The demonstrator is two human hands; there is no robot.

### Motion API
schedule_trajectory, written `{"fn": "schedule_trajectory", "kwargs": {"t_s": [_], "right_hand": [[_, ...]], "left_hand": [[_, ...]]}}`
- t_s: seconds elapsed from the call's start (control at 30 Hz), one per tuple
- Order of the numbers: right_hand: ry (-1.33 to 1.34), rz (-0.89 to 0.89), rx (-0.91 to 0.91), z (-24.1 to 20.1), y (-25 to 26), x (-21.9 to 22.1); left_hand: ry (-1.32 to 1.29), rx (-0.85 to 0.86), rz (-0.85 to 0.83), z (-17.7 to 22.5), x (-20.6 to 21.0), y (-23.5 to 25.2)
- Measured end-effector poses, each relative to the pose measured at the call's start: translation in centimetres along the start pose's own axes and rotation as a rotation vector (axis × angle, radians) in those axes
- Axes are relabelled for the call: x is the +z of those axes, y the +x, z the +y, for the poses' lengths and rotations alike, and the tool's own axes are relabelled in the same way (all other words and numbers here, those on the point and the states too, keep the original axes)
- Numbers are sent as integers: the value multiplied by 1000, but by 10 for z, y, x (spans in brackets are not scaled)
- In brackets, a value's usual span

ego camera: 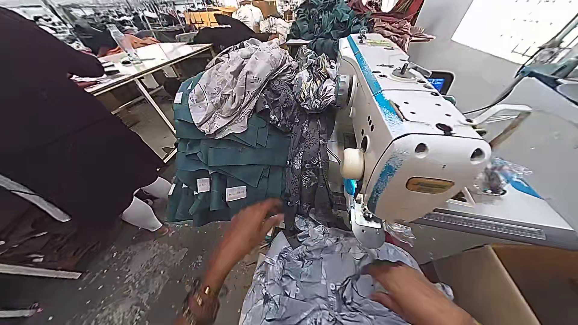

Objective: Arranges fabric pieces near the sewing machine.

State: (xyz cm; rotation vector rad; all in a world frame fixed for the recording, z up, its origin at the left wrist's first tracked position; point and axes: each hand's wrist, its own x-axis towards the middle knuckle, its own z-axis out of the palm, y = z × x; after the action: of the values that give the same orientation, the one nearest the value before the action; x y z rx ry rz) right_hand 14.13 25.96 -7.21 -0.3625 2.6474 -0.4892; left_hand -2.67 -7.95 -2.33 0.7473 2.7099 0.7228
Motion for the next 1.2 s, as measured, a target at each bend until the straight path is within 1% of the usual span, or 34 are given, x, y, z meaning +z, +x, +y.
{"fn": "schedule_trajectory", "kwargs": {"t_s": [0.1, 0.17, 0.23, 0.3, 0.37, 0.4, 0.47, 0.5, 0.6, 0.63, 0.67, 0.7, 0.73, 0.77, 0.8, 0.83, 0.87, 0.9, 0.93, 0.97, 1.0, 1.03, 1.13, 1.17, 1.2], "right_hand": [[65, -35, -212, -33, 30, -6], [98, -26, -268, -41, 41, -5], [118, 7, -209, -43, 49, 0], [148, -7, -90, -45, 56, 5], [225, -5, -29, -40, 67, 13], [279, 15, -18, -37, 72, 18], [364, 67, 17, -31, 83, 21], [424, 128, 36, -29, 89, 22], [663, 438, 60, -25, 114, 28], [724, 565, 42, -28, 124, 28], [778, 680, -12, -32, 133, 26], [832, 762, -81, -38, 141, 20], [900, 787, -151, -45, 147, 15], [990, 744, -220, -52, 151, 9], [1114, 653, -279, -62, 153, 4], [1264, 546, -290, -72, 153, -1], [1376, 478, -251, -81, 152, -4], [1435, 471, -170, -89, 153, -6], [1441, 497, -85, -94, 155, -6], [1433, 520, -27, -95, 156, -4], [1430, 543, 17, -94, 154, -1], [1427, 569, 58, -91, 151, 1], [1439, 615, 116, -81, 137, 5], [1437, 613, 117, -79, 133, 4], [1437, 604, 120, -78, 131, 4]], "left_hand": [[-69, 137, 159, 23, -24, 66], [-108, 136, 247, 22, -20, 108], [-171, 60, 300, 14, 1, 141], [-234, -23, 346, 13, 28, 157], [-231, -65, 387, 18, 44, 160], [-264, -72, 381, 18, 48, 159], [-440, -30, 358, 11, 49, 150], [-576, 4, 366, 5, 46, 142], [-1019, 73, 404, -5, 22, 107], [-1124, 78, 401, -4, 12, 91], [-1174, 86, 395, -2, 4, 72], [-1155, 100, 388, 1, -2, 52], [-1071, 143, 357, 3, -2, 33], [-955, 226, 279, 3, 3, 16], [-834, 314, 173, 4, 14, 2], [-712, 368, 69, 7, 28, -8], [-613, 389, -26, 10, 43, -15], [-550, 392, -122, 12, 55, -17], [-501, 388, -203, 13, 61, -17], [-469, 380, -250, 14, 59, -15], [-430, 374, -250, 15, 50, -12], [-381, 365, -163, 16, 38, -9], [-161, 231, 323, 13, -3, 18], [-114, 203, 443, 11, -16, 33], [-102, 187, 528, 10, -26, 47]]}}
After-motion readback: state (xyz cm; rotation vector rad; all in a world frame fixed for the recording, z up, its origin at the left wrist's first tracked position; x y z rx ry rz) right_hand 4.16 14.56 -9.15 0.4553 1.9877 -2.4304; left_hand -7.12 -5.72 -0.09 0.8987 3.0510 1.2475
